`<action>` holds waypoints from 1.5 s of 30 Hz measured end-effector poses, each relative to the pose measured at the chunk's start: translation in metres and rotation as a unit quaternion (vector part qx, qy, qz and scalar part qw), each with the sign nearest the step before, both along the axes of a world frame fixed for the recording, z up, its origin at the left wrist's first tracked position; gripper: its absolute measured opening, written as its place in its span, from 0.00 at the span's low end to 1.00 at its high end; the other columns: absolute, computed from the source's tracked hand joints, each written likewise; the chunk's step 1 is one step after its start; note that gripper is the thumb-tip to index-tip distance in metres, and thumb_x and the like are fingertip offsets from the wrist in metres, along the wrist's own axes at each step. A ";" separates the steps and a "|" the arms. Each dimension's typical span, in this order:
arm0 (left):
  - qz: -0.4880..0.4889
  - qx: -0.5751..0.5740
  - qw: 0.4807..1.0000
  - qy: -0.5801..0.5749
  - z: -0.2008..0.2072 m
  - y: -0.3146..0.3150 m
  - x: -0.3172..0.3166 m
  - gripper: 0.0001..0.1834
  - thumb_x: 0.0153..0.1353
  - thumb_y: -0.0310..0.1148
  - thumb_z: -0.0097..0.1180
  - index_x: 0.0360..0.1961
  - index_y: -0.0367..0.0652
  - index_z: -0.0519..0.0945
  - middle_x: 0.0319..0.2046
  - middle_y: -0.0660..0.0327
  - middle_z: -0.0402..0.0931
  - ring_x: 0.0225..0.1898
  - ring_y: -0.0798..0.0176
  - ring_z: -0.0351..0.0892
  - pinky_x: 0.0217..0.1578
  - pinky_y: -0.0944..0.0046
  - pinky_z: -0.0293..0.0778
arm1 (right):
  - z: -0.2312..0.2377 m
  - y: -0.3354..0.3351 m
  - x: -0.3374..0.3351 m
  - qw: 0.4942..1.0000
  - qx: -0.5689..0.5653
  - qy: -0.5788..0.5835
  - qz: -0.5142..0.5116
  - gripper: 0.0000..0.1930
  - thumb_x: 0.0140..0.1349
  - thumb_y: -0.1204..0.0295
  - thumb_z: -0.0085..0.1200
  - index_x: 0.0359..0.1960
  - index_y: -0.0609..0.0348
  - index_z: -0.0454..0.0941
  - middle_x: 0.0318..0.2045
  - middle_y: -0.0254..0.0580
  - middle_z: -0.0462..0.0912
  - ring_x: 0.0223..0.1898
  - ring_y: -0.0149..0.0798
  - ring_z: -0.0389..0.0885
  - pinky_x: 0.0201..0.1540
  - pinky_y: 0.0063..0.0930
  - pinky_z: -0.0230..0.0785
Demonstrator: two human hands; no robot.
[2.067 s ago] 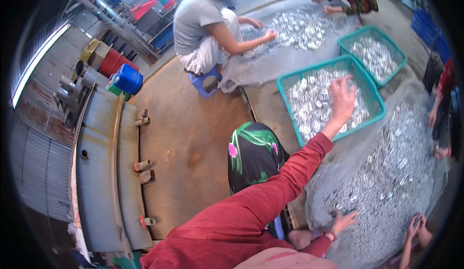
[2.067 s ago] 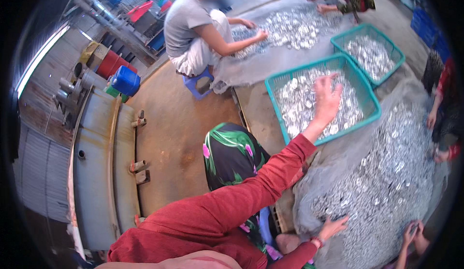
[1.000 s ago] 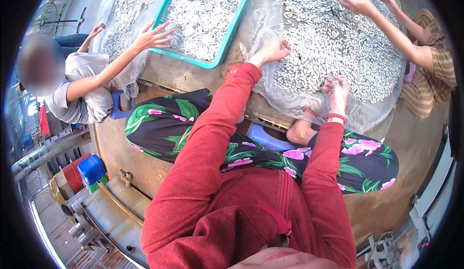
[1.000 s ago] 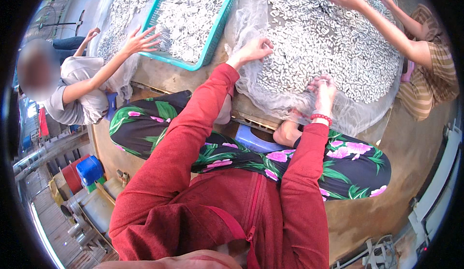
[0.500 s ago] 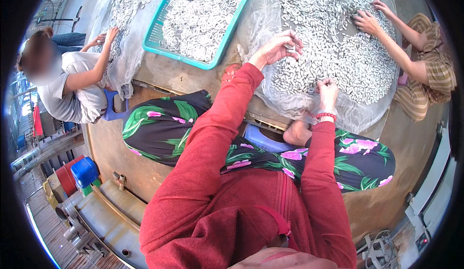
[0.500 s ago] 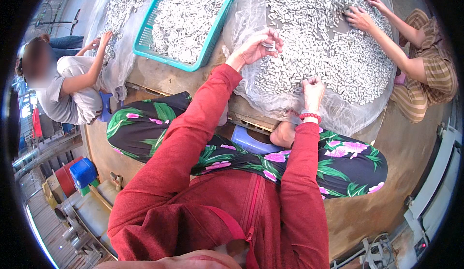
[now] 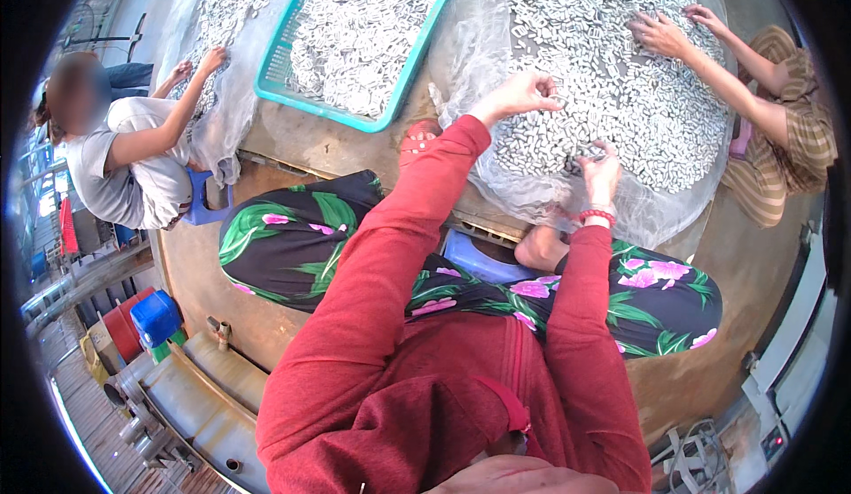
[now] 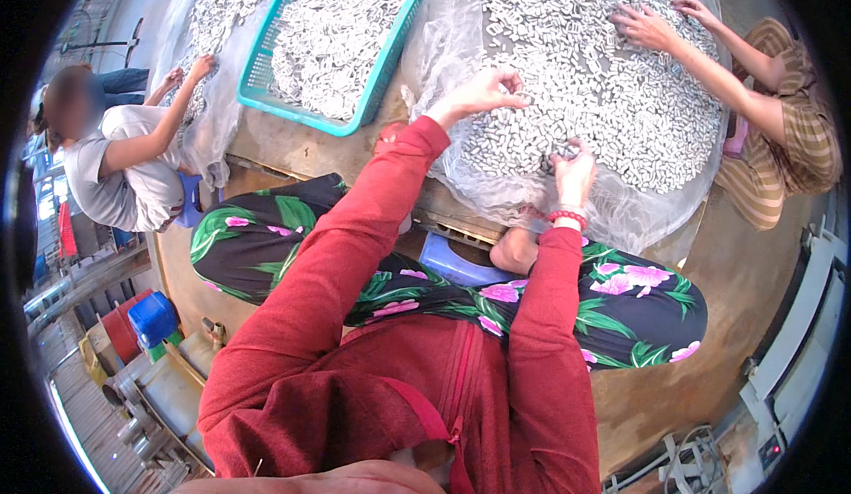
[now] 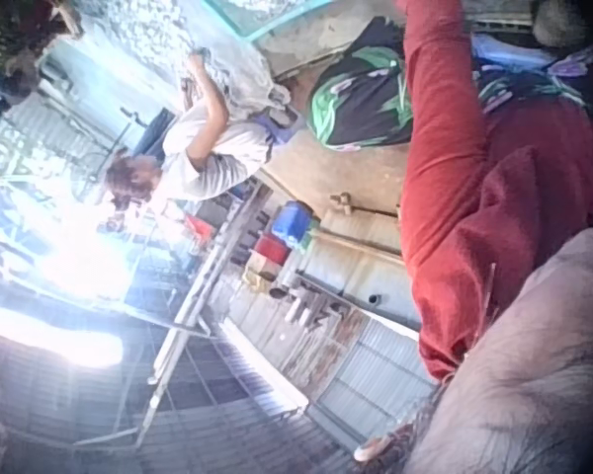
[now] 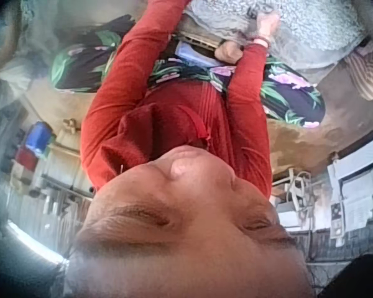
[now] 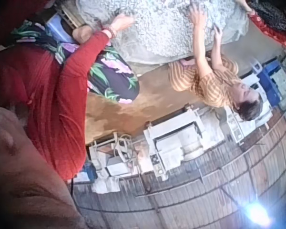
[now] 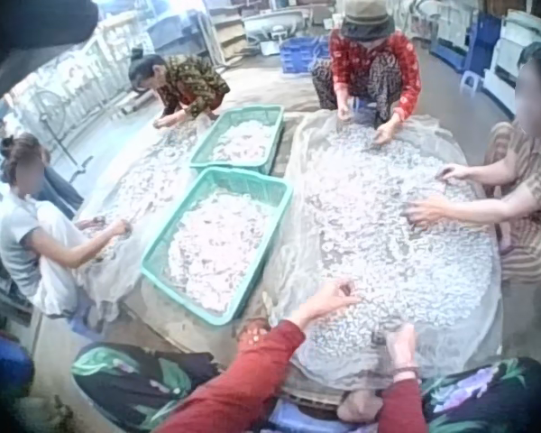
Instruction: The person sits on a low stool and sorts small white plastic components from a large pile on a table into green baskets. They pick up handfuls of parts, separate them, and place the sorted items into the baskets while other workers perform similar tasks nearby.
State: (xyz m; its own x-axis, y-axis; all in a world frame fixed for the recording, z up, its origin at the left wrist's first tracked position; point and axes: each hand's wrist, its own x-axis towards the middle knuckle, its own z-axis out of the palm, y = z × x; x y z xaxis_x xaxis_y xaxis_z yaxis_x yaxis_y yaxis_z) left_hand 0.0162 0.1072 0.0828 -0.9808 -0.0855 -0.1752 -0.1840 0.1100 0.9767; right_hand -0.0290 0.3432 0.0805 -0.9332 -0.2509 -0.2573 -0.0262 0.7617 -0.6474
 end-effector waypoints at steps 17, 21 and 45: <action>0.030 -0.420 0.901 0.102 -0.043 0.006 -0.011 0.12 0.45 0.37 0.63 0.30 0.43 0.81 0.25 0.53 0.75 0.32 0.54 0.77 0.33 0.56 0.71 | 0.000 -0.047 -0.027 0.969 -0.183 -0.138 0.091 0.15 0.49 0.75 0.52 0.41 0.62 0.78 0.25 0.40 0.77 0.21 0.30 0.75 0.28 0.24 0.69; 0.048 -0.315 0.936 0.152 -0.025 -0.002 -0.011 0.11 0.48 0.37 0.62 0.31 0.44 0.80 0.19 0.60 0.74 0.23 0.58 0.75 0.25 0.61 0.69 | -0.024 -0.057 -0.013 0.978 0.006 0.118 0.173 0.12 0.47 0.72 0.58 0.35 0.60 0.80 0.27 0.53 0.79 0.31 0.49 0.77 0.38 0.34 0.68; 0.077 0.118 0.987 0.071 0.079 0.005 0.015 0.08 0.50 0.36 0.63 0.31 0.47 0.81 0.23 0.71 0.75 0.20 0.81 0.66 0.17 0.78 0.61 | 0.060 -0.067 -0.006 0.699 -0.552 -0.411 -0.194 0.10 0.54 0.78 0.55 0.38 0.65 0.73 0.31 0.40 0.77 0.31 0.32 0.75 0.32 0.18 0.70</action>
State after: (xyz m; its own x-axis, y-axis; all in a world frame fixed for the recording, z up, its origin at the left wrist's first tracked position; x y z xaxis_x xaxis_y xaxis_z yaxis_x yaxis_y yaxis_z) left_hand 0.0312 0.1122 0.1615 -0.9753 -0.2096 -0.0695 -0.0398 -0.1427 0.9890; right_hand -0.0348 0.2764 0.1407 -0.6366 -0.4887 -0.5965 0.7703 -0.3666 -0.5218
